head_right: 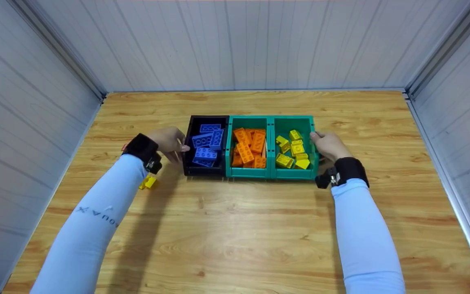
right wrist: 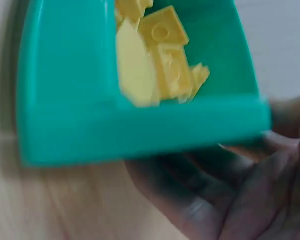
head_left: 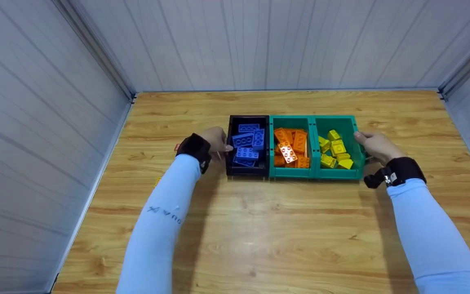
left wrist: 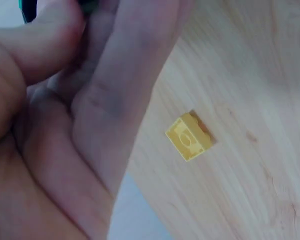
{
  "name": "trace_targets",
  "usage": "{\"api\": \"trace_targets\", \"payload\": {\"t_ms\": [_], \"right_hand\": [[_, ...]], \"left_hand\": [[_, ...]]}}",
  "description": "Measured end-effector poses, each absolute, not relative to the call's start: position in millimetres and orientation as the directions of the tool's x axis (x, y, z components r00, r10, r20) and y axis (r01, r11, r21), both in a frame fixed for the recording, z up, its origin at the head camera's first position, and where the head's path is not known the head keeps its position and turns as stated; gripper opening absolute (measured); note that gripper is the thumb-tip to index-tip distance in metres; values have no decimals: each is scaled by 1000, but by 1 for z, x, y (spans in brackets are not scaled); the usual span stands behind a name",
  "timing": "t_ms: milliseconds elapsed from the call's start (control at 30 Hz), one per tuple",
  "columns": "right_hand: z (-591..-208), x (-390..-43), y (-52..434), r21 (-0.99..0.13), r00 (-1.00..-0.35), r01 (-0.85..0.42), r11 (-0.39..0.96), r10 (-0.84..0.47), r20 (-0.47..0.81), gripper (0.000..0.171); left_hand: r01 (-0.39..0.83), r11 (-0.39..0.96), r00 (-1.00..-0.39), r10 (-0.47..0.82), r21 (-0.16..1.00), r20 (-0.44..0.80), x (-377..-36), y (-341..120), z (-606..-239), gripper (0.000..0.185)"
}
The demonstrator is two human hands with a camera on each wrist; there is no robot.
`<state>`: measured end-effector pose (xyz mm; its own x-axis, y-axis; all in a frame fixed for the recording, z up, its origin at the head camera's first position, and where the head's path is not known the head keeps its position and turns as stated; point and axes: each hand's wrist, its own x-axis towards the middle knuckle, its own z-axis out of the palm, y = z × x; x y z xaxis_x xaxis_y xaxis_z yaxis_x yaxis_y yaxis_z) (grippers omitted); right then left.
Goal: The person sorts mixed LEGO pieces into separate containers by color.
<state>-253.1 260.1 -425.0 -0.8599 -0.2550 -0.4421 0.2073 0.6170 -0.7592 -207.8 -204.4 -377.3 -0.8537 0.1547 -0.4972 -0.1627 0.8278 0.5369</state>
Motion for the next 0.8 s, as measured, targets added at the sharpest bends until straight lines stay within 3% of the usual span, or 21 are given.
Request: {"api": "trace_targets", "payload": {"t_ms": [133, 300, 533, 800], "right_hand": [[-426, -255, 261, -753, -841, 247, 609, -252, -480, 93], [-425, -252, 259, -724, -842, 246, 644, -228, -488, 94], [-429, -245, 256, -708, -841, 227, 669, -232, -488, 88], [-426, -246, 259, -741, -838, 223, 634, -264, -478, 87]], "left_hand": [[-104, 819, -910, 151, 565, -387, -192, -220, -377, 29], [-8, 880, -970, 108, 475, -216, -167, -256, -381, 28], [-16, 894, -965, 104, 447, -242, -117, -301, -407, 33], [31, 895, -978, 119, 445, -172, -99, -298, -437, 27]]}}
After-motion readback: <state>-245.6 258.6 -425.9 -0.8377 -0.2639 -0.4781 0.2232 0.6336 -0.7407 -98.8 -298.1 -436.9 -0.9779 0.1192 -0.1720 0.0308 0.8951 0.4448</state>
